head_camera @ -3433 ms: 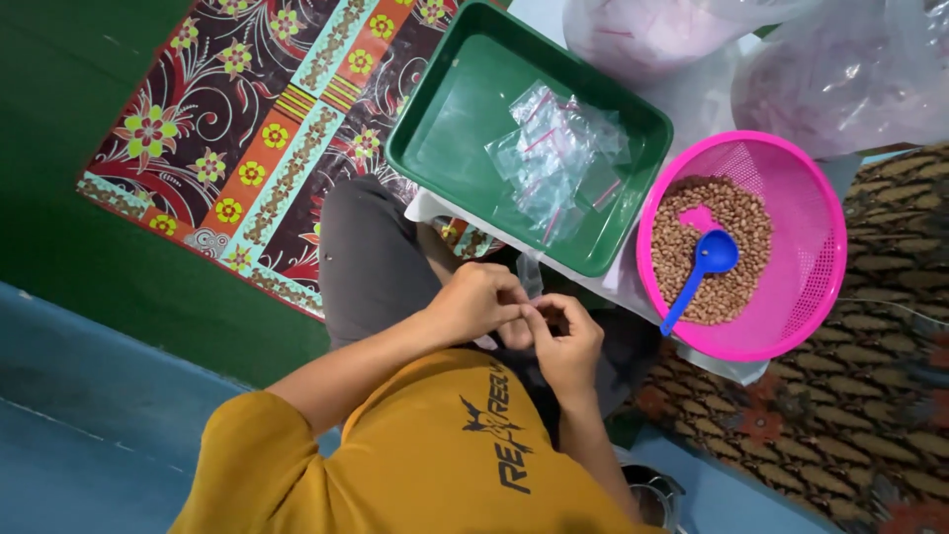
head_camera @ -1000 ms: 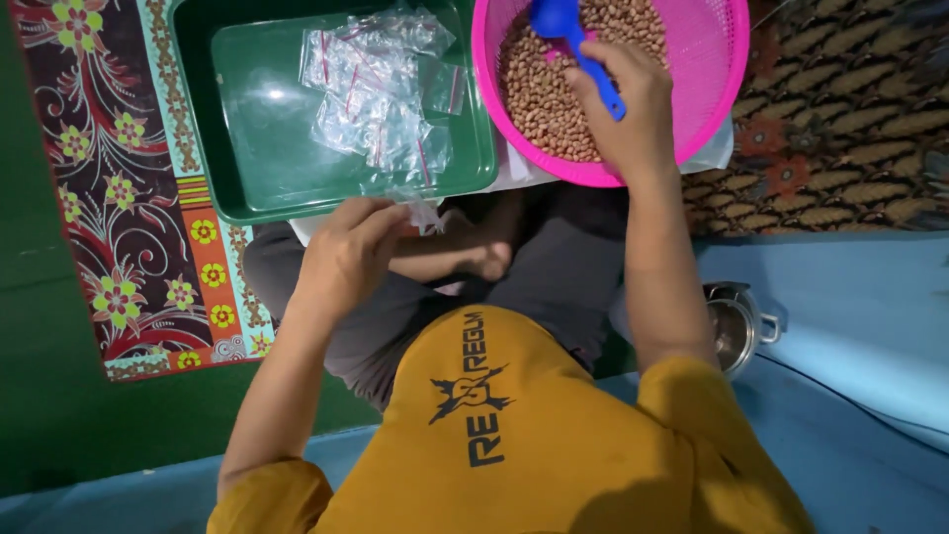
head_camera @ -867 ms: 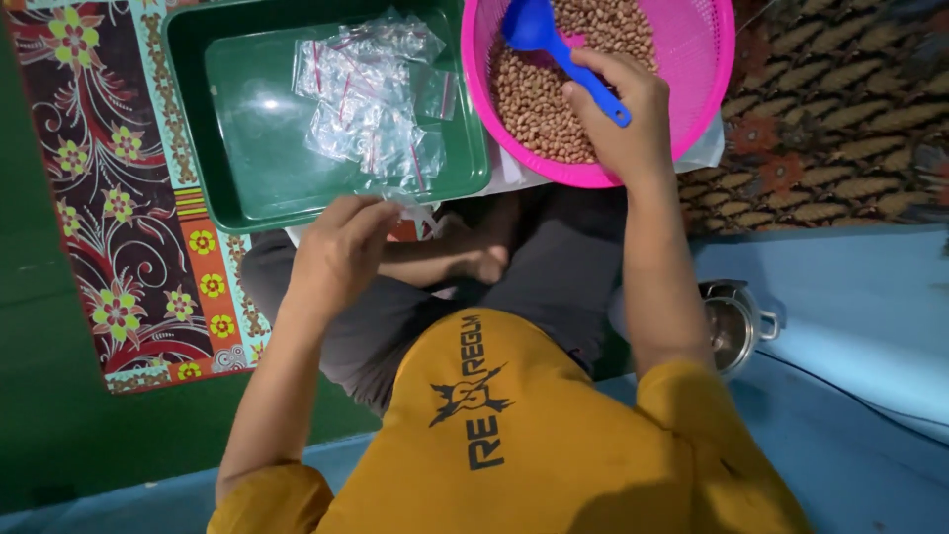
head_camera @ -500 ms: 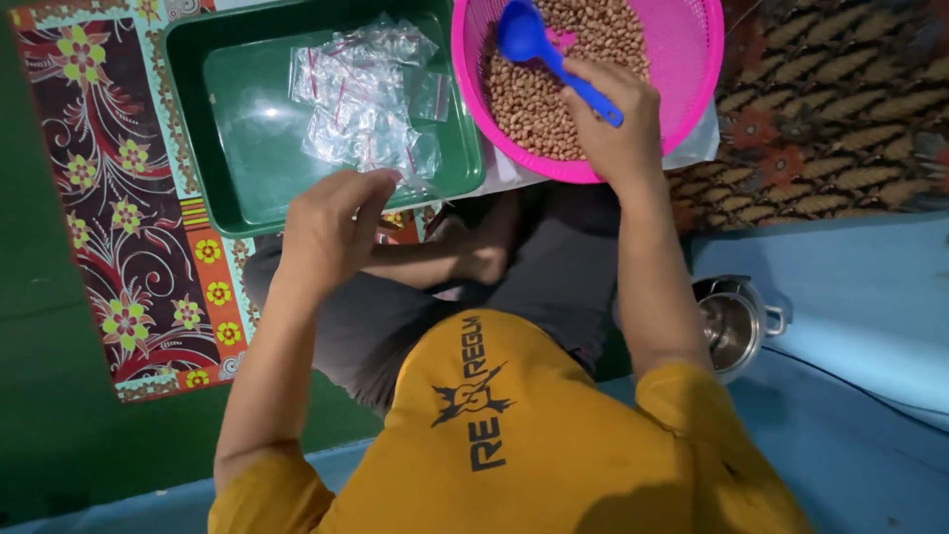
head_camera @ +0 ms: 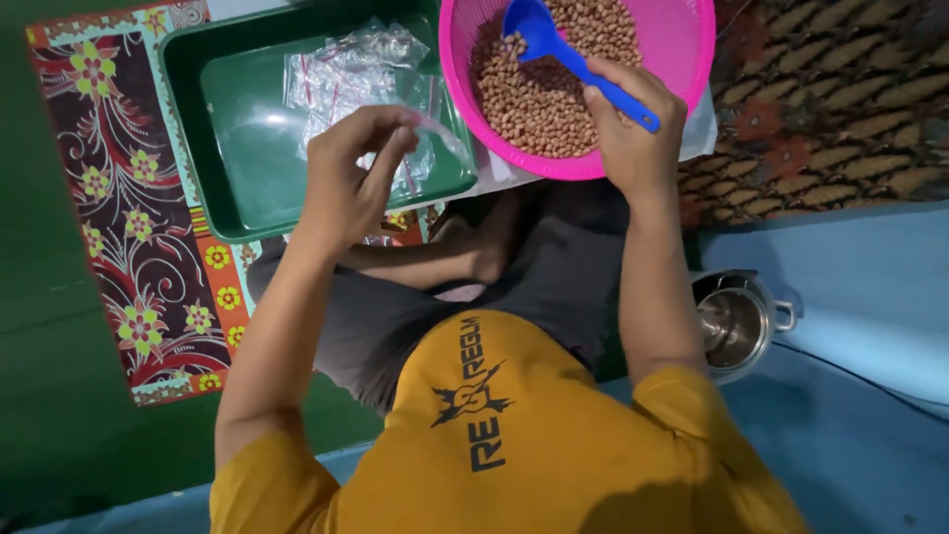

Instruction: Packaging peanuts into small plastic bags using a spoon and sealing them manually.

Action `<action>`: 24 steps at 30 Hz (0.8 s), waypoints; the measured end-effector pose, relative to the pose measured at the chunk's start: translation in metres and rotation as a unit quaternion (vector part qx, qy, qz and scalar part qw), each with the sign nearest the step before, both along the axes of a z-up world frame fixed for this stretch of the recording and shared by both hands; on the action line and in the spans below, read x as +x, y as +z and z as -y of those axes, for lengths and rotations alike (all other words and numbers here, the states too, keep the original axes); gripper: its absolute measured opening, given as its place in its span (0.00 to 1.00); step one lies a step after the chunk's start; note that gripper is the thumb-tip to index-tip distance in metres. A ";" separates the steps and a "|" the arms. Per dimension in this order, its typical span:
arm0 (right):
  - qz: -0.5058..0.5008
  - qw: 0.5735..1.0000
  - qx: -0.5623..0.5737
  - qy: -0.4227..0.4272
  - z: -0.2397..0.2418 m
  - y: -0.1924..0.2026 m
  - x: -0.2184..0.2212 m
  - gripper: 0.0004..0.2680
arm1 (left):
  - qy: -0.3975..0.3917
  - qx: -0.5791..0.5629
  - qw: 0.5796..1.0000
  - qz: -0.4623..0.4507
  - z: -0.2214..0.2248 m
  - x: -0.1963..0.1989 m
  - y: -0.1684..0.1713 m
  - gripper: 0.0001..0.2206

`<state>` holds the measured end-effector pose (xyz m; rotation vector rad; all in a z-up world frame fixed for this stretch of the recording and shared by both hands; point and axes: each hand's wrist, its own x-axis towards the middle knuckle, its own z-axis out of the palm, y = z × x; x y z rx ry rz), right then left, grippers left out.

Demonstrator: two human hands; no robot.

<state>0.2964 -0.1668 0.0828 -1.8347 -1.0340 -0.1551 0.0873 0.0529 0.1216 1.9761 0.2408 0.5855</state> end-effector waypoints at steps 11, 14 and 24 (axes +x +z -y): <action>0.061 0.998 0.025 -0.020 0.023 0.019 0.007 0.09 | -0.050 0.115 0.990 0.072 0.009 0.073 -0.005 0.02; 0.055 0.998 0.026 -0.029 0.026 0.021 0.009 0.09 | -0.036 0.184 0.980 0.069 0.007 0.086 -0.021 0.02; 0.001 0.998 0.052 -0.031 0.038 0.012 0.008 0.08 | -0.029 0.169 0.985 0.034 0.014 0.101 -0.041 0.12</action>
